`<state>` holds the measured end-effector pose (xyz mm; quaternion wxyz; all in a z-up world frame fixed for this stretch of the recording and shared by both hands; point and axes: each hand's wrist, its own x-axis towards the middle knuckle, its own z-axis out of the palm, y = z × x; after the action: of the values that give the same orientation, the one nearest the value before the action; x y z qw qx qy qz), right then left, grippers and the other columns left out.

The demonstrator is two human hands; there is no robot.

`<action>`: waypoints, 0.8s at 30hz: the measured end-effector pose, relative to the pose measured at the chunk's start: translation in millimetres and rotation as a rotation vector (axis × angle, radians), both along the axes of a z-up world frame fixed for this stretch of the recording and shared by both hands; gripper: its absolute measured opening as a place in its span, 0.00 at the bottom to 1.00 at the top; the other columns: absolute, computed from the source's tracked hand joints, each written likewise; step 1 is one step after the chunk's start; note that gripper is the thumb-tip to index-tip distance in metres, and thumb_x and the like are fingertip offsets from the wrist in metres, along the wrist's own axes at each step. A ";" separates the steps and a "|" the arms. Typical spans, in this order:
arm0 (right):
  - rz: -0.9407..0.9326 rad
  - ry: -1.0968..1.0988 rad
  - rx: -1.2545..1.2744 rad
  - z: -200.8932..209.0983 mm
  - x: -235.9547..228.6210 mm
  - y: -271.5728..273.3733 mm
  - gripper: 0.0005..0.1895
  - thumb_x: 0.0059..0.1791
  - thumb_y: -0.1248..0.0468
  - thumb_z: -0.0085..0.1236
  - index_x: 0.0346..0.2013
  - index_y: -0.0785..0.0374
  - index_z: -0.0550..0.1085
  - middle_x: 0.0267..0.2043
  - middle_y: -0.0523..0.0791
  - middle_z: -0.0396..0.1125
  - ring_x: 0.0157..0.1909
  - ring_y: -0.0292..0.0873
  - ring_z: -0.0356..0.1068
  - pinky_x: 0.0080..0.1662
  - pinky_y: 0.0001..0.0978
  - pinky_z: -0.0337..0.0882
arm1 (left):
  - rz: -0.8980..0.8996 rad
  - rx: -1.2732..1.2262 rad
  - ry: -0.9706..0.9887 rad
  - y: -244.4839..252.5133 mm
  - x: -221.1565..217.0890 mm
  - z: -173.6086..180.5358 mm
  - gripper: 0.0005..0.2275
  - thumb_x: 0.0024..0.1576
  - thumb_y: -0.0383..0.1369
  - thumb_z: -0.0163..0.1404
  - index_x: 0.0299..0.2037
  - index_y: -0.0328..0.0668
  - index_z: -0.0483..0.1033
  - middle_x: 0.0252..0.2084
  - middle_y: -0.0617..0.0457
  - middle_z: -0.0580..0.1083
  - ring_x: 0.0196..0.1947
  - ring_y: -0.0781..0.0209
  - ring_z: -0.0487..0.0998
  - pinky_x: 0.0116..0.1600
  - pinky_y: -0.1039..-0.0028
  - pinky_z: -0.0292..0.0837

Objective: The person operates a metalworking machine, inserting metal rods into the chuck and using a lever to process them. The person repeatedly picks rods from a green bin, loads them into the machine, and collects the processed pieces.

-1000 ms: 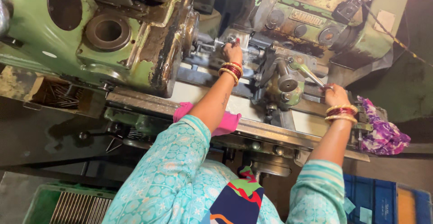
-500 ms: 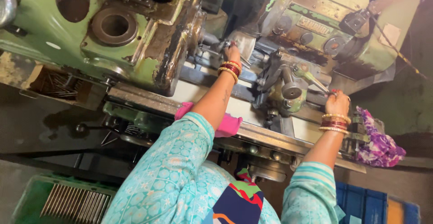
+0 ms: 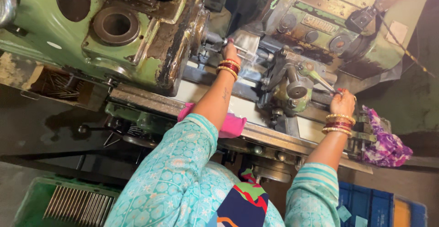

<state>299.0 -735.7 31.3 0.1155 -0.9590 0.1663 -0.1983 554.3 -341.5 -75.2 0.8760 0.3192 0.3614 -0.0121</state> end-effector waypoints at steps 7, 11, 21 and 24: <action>-0.206 0.026 0.022 1.2 -29.7 74.0 0.12 0.51 0.63 0.55 0.49 0.61 0.74 0.44 0.62 0.68 0.45 0.70 0.69 0.45 0.60 0.69 | -0.011 -0.161 -0.045 6.0 7.9 5.5 0.13 0.58 0.41 0.54 0.43 0.41 0.73 0.37 0.51 0.70 0.33 0.57 0.68 0.37 0.67 0.65; -0.240 0.031 0.099 -6.9 -43.2 83.8 0.13 0.51 0.67 0.54 0.50 0.62 0.72 0.45 0.61 0.66 0.44 0.69 0.70 0.47 0.58 0.70 | 0.005 -0.246 -0.040 15.2 -2.3 -5.8 0.13 0.58 0.41 0.56 0.43 0.41 0.72 0.40 0.50 0.70 0.37 0.59 0.69 0.39 0.69 0.68; 0.168 -0.542 0.715 18.4 -126.2 -28.1 0.24 0.51 0.80 0.45 0.62 0.66 0.69 0.55 0.44 0.67 0.53 0.36 0.67 0.52 0.29 0.73 | -0.129 -0.065 0.044 15.4 2.6 -15.6 0.13 0.56 0.40 0.55 0.46 0.43 0.73 0.39 0.50 0.68 0.37 0.57 0.68 0.38 0.66 0.68; -0.287 -0.698 0.730 34.5 -206.1 -51.9 0.18 0.56 0.72 0.40 0.60 0.65 0.70 0.50 0.46 0.71 0.45 0.37 0.71 0.46 0.29 0.73 | -0.467 0.360 0.015 23.7 -11.6 -18.0 0.12 0.57 0.39 0.53 0.46 0.42 0.76 0.41 0.47 0.70 0.40 0.54 0.71 0.41 0.64 0.70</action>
<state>92.9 -787.6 65.8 0.4624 -0.7007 0.3060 -0.4491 542.7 -317.9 -93.3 0.7760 0.5441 0.2808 -0.1513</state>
